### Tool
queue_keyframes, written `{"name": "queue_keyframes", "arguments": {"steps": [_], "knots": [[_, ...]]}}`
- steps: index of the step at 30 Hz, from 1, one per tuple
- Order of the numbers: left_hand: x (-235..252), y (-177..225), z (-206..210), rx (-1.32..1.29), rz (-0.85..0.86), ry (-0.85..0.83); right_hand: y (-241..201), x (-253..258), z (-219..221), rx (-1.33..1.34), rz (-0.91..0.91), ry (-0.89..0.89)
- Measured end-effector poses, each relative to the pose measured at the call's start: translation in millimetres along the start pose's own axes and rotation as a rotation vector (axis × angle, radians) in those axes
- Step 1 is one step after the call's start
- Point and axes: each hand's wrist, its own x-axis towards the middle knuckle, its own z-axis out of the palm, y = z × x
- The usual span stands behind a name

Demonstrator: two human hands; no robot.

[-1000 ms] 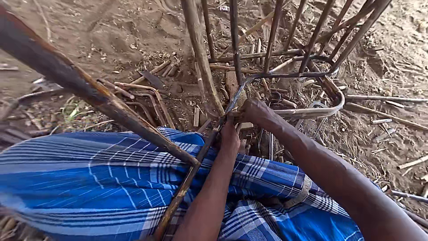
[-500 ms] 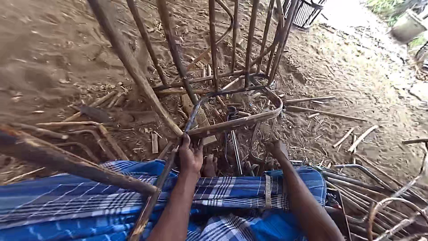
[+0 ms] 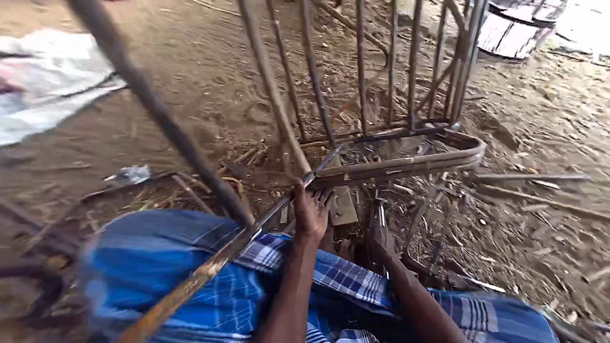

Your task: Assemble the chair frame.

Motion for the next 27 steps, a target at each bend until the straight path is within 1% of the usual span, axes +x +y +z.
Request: {"name": "queue_keyframes", "arguments": {"steps": [2, 4, 5, 7, 9, 10, 12, 13, 15, 16, 18, 20, 22, 24, 26, 27], "knots": [[6, 12, 5, -0.012, 0.032, -0.019, -7, -7, -4, -0.04, 0.027, 0.024], [11, 19, 12, -0.041, 0.044, -0.024, -2, -13, -12, 0.041, 0.022, 0.137], [15, 20, 14, -0.061, 0.05, -0.029, 6, -9, -12, 0.066, 0.047, 0.178], [20, 21, 16, -0.086, 0.051, -0.038, 27, 7, -8, 0.032, 0.113, 0.157], [20, 18, 18, -0.109, 0.048, -0.019, 39, 15, -7, -0.037, 0.132, 0.111], [19, 17, 19, -0.119, 0.052, -0.008, 42, 13, -11, -0.001, 0.139, 0.105], [14, 14, 18, -0.124, 0.059, -0.001, 44, -3, -35, 0.191, 0.153, 0.09], [13, 12, 18, -0.126, 0.059, 0.0, 48, -11, -50, 0.303, 0.14, 0.068], [12, 8, 13, -0.143, 0.049, 0.015, 62, -41, -79, 0.559, 0.059, -0.026], [9, 5, 9, -0.161, 0.037, 0.024, 72, -58, -90, 0.597, 0.007, -0.049], [7, 0, 7, -0.184, 0.031, 0.038, 80, -88, -110, 0.641, -0.142, -0.014], [5, -3, 5, -0.188, 0.031, 0.051, 63, -113, -126, 0.672, -0.274, -0.019], [2, -4, 5, -0.178, 0.031, 0.07, 27, -133, -142, 0.665, -0.338, -0.031], [1, -5, 7, -0.187, 0.039, 0.059, -12, -149, -159, 0.674, -0.422, 0.003], [1, -4, 7, -0.193, 0.045, 0.058, -52, -164, -167, 0.719, -0.599, 0.134], [2, -4, 6, -0.194, 0.044, 0.059, -68, -167, -166, 0.685, -0.686, 0.229]]}}
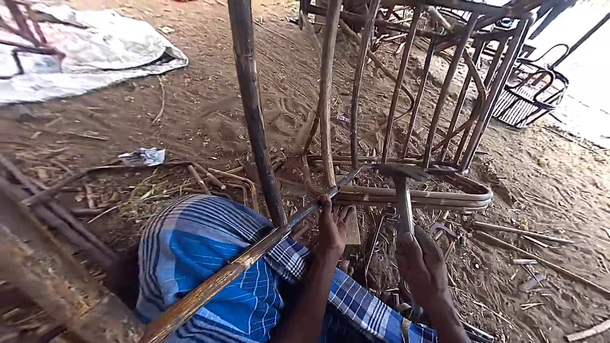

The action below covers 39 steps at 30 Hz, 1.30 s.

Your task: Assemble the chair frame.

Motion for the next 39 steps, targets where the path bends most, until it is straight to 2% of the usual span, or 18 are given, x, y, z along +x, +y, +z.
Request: {"name": "queue_keyframes", "arguments": {"steps": [2, 4, 6, 10, 13, 14, 16, 18, 19, 22, 24, 27, 29, 33, 35, 36, 38, 39], "knots": [[0, 0, 0, 0.0, 0.002, -0.007, 1, 12, 18, -0.219, -0.066, 0.006], [-8, 0, 0, 0.031, 0.004, -0.03, 16, 28, 24, -0.388, 0.201, -0.187], [-13, 6, 1, 0.09, 0.005, -0.047, 13, 43, 21, -0.367, 0.351, -0.28], [-3, 0, -8, 0.1, -0.008, -0.026, -28, 27, 11, -0.059, 0.132, -0.093], [3, -3, -7, 0.059, 0.008, -0.019, -14, 25, 27, -0.172, -0.148, 0.12], [-2, 1, -7, 0.085, 0.003, -0.037, 7, 26, 34, -0.287, -0.136, 0.081], [-4, 1, -5, 0.1, 0.013, -0.06, 38, 37, 38, -0.46, 0.115, -0.157], [3, 0, -4, 0.054, 0.033, -0.053, 29, 44, 40, -0.5, 0.22, -0.207], [5, 1, -3, 0.03, 0.033, -0.04, 17, 38, 41, -0.488, 0.153, -0.156], [-5, 6, -8, 0.037, -0.003, -0.031, 22, 11, 46, -0.419, -0.396, 0.127], [-8, 11, -6, 0.065, -0.001, -0.027, 48, 18, 44, -0.481, -0.496, 0.102], [-4, -3, -13, 0.05, -0.013, 0.001, 79, 40, 37, -0.676, 0.039, -0.199], [7, 1, -13, 0.048, 0.0, -0.029, 59, 47, 41, -0.607, 0.133, -0.172], [-3, 3, -15, 0.075, -0.002, -0.029, 25, 7, 41, -0.435, -0.384, 0.17], [-9, 9, -9, 0.108, 0.014, -0.021, 44, 10, 42, -0.406, -0.513, 0.157], [-8, 7, -10, 0.097, 0.016, -0.025, 62, 17, 42, -0.456, -0.442, 0.076], [-2, -1, -13, 0.032, -0.005, 0.001, 85, 36, 40, -0.619, -0.045, -0.176], [-1, -1, -14, 0.009, -0.019, 0.025, 94, 42, 45, -0.662, 0.046, -0.214]]}}
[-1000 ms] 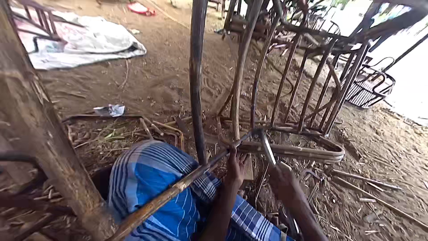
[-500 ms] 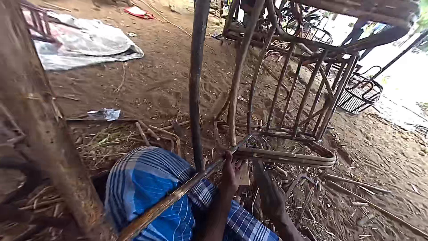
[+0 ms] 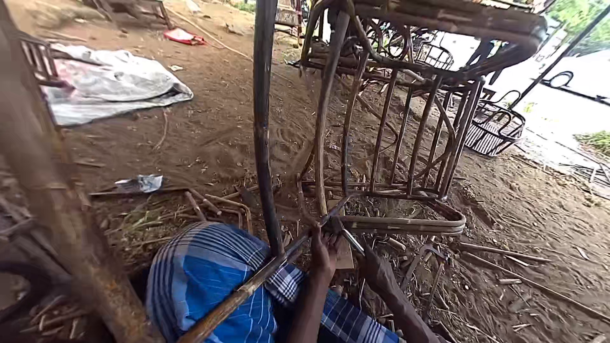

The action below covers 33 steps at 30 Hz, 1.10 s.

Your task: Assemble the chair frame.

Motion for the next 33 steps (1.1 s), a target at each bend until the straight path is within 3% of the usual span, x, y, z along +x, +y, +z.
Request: {"name": "queue_keyframes", "arguments": {"steps": [5, 10, 13, 15, 16, 18, 21, 24, 26, 27, 30, 33], "knots": [[1, 1, -2, 0.057, -0.014, 0.017, -10, -12, -2, 0.286, 0.121, -0.048], [1, -5, -2, 0.183, 0.022, 0.04, -24, -25, -39, 0.538, 0.116, 0.036], [13, -13, 4, 0.154, 0.056, 0.119, -33, -39, -57, 0.519, 0.021, 0.206], [19, -14, 9, 0.162, 0.064, 0.16, -25, -39, -46, 0.386, -0.047, 0.281], [21, -15, 10, 0.18, 0.072, 0.177, -17, -38, -38, 0.305, -0.019, 0.23], [21, -19, 10, 0.227, 0.086, 0.197, -4, -33, -31, 0.26, 0.174, -0.037], [27, -23, 6, 0.256, 0.114, 0.186, -22, -33, -50, 0.35, 0.3, -0.11], [24, -29, 1, 0.303, 0.103, 0.179, -38, -61, -56, 0.48, 0.174, 0.159], [23, -28, 5, 0.35, 0.079, 0.18, -33, -62, -42, 0.435, 0.024, 0.413], [22, -28, 6, 0.359, 0.063, 0.18, -22, -59, -32, 0.392, 0.007, 0.443], [19, -22, 8, 0.386, 0.067, 0.202, 9, -48, -29, 0.426, 0.295, 0.025], [25, -8, 12, 0.381, 0.043, 0.181, 18, -52, -48, 0.552, 0.373, -0.043]]}}
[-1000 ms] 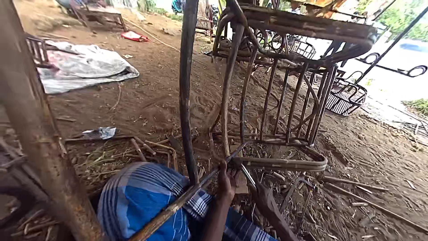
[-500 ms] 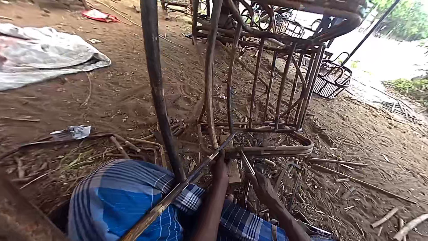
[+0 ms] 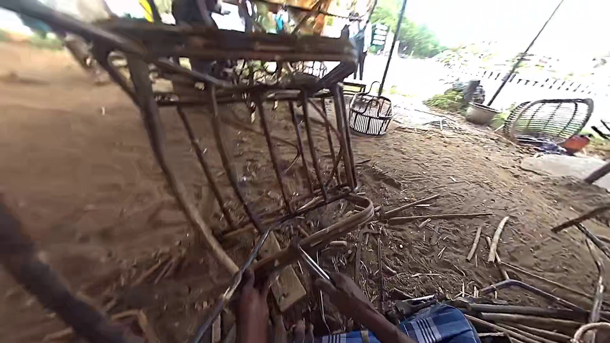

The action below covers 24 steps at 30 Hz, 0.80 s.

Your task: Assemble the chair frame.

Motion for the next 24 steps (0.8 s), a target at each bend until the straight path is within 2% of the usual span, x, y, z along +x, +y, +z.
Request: {"name": "queue_keyframes", "arguments": {"steps": [3, 6, 8, 12, 15, 16, 18, 19, 20, 21, 22, 23, 24], "knots": [[17, 30, 10, 0.031, -0.065, 0.025, 0, -18, -27, 0.129, 0.002, 0.145], [46, 86, 28, 0.153, -0.108, -0.013, -2, -10, -81, 0.143, 0.058, 0.291], [63, 120, 36, 0.289, -0.111, -0.054, 4, 14, -114, 0.181, 0.106, 0.354], [71, 173, 68, 0.576, -0.007, -0.021, 9, 85, -167, 0.508, 0.147, 0.514], [75, 201, 89, 0.805, 0.111, 0.05, -13, 118, -199, 0.45, 0.11, 0.636], [77, 210, 93, 0.977, 0.158, 0.047, -27, 127, -209, 0.369, 0.086, 0.674], [67, 224, 111, 1.602, 0.338, 0.039, -66, 146, -230, 0.183, 0.013, 0.674], [51, 227, 134, 1.9, 0.504, 0.054, -91, 157, -241, 0.124, -0.036, 0.649], [38, 230, 162, 2.06, 0.726, 0.04, -118, 169, -254, 0.068, -0.076, 0.598], [37, 236, 190, 2.092, 0.96, -0.024, -143, 183, -263, -0.007, -0.117, 0.528], [48, 245, 215, 2.056, 1.118, -0.138, -163, 200, -266, -0.075, -0.163, 0.463], [72, 256, 240, 2.011, 1.152, -0.261, -180, 212, -265, -0.119, -0.186, 0.398], [100, 265, 262, 1.958, 1.098, -0.357, -194, 221, -262, -0.159, -0.18, 0.354]]}}
